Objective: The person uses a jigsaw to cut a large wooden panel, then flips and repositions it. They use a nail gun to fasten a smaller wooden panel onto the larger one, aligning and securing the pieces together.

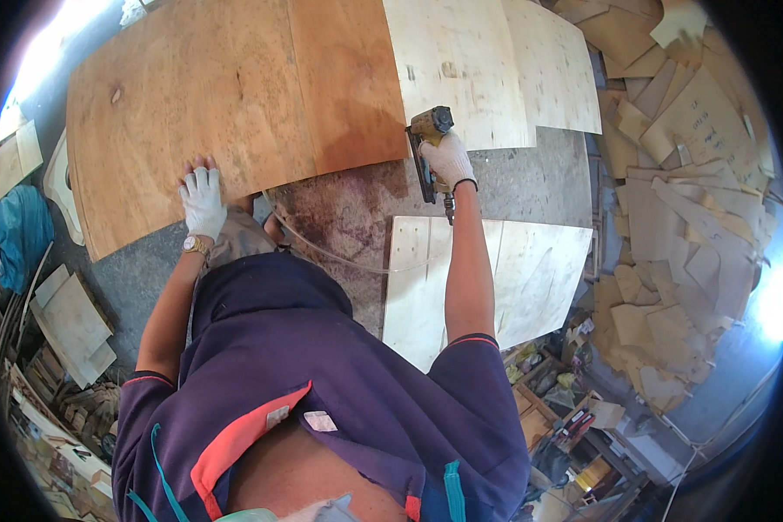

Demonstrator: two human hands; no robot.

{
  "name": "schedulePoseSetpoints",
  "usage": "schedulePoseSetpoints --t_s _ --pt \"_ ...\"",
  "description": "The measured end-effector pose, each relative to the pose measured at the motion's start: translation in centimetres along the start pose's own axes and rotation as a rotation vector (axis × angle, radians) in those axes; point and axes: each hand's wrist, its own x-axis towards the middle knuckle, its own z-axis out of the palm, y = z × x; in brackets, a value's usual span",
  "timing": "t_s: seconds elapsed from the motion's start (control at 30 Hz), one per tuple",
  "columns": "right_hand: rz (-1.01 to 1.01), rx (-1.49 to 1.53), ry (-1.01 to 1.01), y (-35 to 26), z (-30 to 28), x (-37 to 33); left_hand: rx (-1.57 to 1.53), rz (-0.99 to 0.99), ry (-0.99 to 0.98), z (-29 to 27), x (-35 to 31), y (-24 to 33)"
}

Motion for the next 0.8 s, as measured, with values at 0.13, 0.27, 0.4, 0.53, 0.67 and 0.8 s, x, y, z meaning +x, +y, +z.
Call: schedulePoseSetpoints --t_s 0.13,0.27,0.4,0.53,0.67,0.8 --pt "-0.028 -0.009 0.067 2.3 0.6 0.0 -0.019 0.002 -0.025 -0.2 0.2 0.3" --pt "0.055 0.017 0.005 1.0 0.8 -1.0 -0.009 -0.016 -0.07 -0.7 0.0 0.0" --pt "0.02 0.007 0.063 3.8 1.2 -1.0 -0.055 -0.043 -0.18 -0.9 0.4 0.4" --pt "0.038 -0.009 0.068 4.4 1.5 -1.4 -0.025 -0.022 -0.075 -0.5 0.0 0.1" --pt "-0.001 -0.031 0.076 5.2 1.5 -2.2 -0.026 -0.025 -0.073 -0.4 0.1 0.2" --pt "0.084 0.08 0.019 3.7 1.3 -3.9 -0.05 -0.034 -0.108 -0.9 0.1 0.3"
